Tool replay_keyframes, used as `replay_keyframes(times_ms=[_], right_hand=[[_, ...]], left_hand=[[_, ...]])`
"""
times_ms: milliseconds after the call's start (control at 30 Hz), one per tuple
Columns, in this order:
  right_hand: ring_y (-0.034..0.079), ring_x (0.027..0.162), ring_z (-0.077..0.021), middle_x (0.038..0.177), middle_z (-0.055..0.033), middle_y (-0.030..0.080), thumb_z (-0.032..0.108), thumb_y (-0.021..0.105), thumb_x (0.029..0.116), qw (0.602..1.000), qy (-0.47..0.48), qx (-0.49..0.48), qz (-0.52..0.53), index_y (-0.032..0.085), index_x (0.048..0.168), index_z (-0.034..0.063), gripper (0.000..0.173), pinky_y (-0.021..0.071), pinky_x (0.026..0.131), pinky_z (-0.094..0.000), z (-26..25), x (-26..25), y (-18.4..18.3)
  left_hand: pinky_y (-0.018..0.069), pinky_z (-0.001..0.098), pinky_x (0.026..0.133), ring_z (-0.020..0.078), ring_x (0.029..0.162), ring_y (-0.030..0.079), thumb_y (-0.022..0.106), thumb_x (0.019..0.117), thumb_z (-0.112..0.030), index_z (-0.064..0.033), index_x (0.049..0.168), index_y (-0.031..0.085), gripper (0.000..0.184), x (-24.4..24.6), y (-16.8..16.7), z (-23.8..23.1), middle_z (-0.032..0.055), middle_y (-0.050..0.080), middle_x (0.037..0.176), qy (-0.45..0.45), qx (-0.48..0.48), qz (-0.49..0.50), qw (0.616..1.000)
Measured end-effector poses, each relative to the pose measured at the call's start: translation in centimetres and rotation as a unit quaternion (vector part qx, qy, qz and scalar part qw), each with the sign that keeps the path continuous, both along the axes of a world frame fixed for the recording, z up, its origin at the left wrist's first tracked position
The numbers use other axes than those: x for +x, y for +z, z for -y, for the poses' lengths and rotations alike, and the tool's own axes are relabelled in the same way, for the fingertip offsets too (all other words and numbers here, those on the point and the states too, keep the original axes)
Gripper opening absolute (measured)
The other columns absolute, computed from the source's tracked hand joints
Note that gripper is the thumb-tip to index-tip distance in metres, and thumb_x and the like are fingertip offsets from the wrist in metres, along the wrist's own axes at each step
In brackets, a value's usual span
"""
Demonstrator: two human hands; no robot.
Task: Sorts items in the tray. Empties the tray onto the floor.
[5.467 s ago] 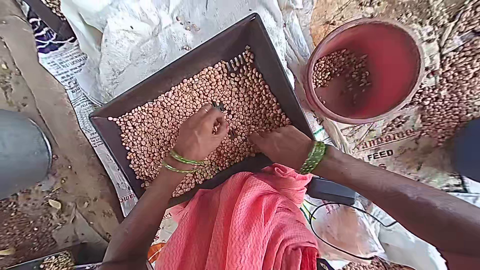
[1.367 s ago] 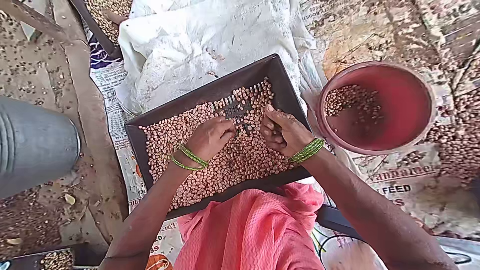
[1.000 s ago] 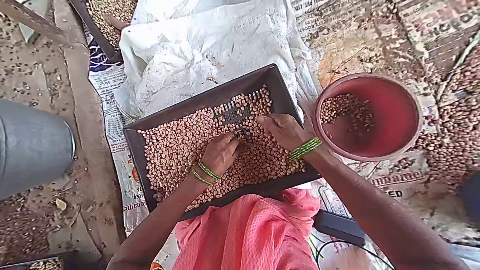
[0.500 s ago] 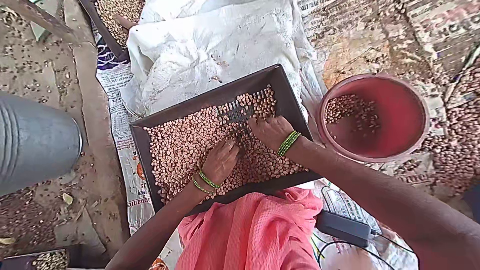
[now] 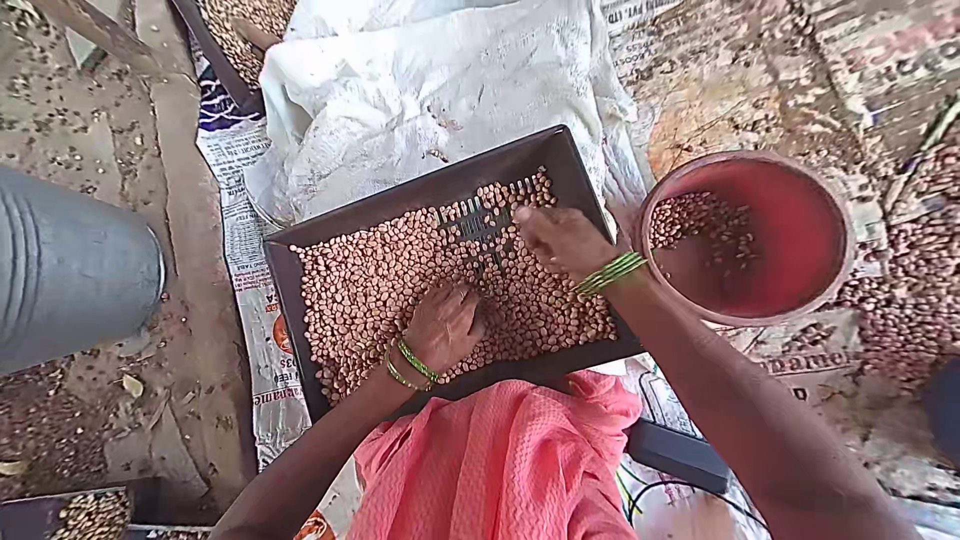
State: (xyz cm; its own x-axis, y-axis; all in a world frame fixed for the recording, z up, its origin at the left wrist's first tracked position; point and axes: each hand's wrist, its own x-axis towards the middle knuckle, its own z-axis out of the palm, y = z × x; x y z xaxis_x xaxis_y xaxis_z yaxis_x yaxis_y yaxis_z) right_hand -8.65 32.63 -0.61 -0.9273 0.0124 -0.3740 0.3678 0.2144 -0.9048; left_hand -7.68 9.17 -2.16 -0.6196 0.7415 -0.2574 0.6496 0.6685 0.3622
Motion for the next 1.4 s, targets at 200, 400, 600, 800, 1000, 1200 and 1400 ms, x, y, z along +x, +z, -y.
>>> replay_keyframes(times_ms=[200, 400, 600, 800, 1000, 1200, 1400], right_hand=[[0.07, 0.09, -0.0479, 0.103, -0.0251, 0.07, 0.014, 0.043, 0.1097, 0.847, 0.282, 0.443, -0.083, 0.058, 0.132, 0.0049, 0.028, 0.0546, 0.073, -0.0602, 4.6, -2.3, -2.0], [0.069, 0.093, -0.0487, 0.105, -0.0274, 0.067, 0.001, 0.044, 0.106, 0.792, 0.371, 0.479, -0.072, 0.052, 0.134, -0.0015, 0.03, 0.0538, 0.073, -0.0589, 5.3, -3.1, -1.2], [0.036, 0.044, -0.0038, 0.063, 0.0034, 0.046, 0.015, 0.043, 0.1072, 0.995, 0.065, -0.076, 0.028, 0.058, 0.103, 0.0088, 0.016, 0.0314, 0.04, -0.0189, 2.7, -1.3, -0.3], [0.031, 0.039, 0.0031, 0.06, 0.0095, 0.051, 0.044, 0.022, 0.1122, 0.931, -0.072, -0.336, 0.125, 0.056, 0.085, 0.0189, 0.05, 0.0262, 0.036, -0.0124, 1.1, 3.7, 0.4], [0.034, 0.039, 0.0018, 0.058, 0.0078, 0.048, 0.037, 0.025, 0.1132, 0.924, -0.14, -0.347, 0.078, 0.051, 0.074, 0.0181, 0.051, 0.029, 0.035, -0.0121, -1.0, 6.9, 0.8], [0.032, 0.038, 0.0015, 0.057, 0.007, 0.047, 0.035, 0.025, 0.1136, 0.938, -0.136, -0.31, 0.072, 0.049, 0.073, 0.0175, 0.05, 0.028, 0.034, -0.0123, -1.4, 7.6, 1.2], [0.033, 0.038, 0.0014, 0.059, 0.0057, 0.048, 0.033, 0.029, 0.1134, 0.945, -0.145, -0.278, 0.094, 0.052, 0.075, 0.0146, 0.048, 0.0282, 0.035, -0.0121, 0.0, 7.5, 1.7]], left_hand=[[0.0501, 0.0504, 0.09, 0.0289, 0.1, 0.069, 0.054, 0.1014, -0.033, -0.0051, 0.096, 0.074, 0.035, 2.4, 2.8, 3.7, 0.0127, 0.073, 0.1, -0.001, 0.146, 0.113, 0.983], [0.0578, 0.0439, 0.078, 0.0196, 0.09, 0.069, 0.058, 0.1004, -0.03, -0.0047, 0.109, 0.07, 0.029, -2.3, 5.8, 9.8, 0.0092, 0.071, 0.103, 0.178, 0.128, 0.026, 0.975], [0.0572, 0.0314, 0.077, 0.015, 0.085, 0.068, 0.062, 0.1013, -0.024, -0.0044, 0.112, 0.07, 0.024, -4.0, 8.1, 5.3, 0.0097, 0.071, 0.105, 0.1, 0.181, -0.039, 0.978], [0.0589, 0.0426, 0.078, 0.0265, 0.088, 0.069, 0.062, 0.102, -0.018, -0.0043, 0.11, 0.073, 0.02, -2.6, 5.5, -0.4, 0.0146, 0.069, 0.103, 0.015, 0.145, 0.011, 0.989], [0.0577, 0.0501, 0.088, 0.0381, 0.101, 0.07, 0.061, 0.1024, -0.017, 0.0003, 0.109, 0.073, 0.022, -1.6, -1.4, -1.2, 0.0211, 0.069, 0.108, -0.017, 0.051, -0.025, 0.998], [0.0576, 0.051, 0.088, 0.0402, 0.099, 0.07, 0.058, 0.1035, -0.015, 0.0046, 0.109, 0.07, 0.023, -2.0, -1.6, -1.3, 0.0241, 0.068, 0.107, -0.013, 0.04, -0.032, 0.999], [0.0593, 0.0477, 0.084, 0.0405, 0.1, 0.07, 0.059, 0.102, -0.011, 0.0042, 0.11, 0.071, 0.021, -2.0, -2.8, -0.1, 0.0239, 0.069, 0.11, -0.102, 0.054, -0.117, 0.986]])
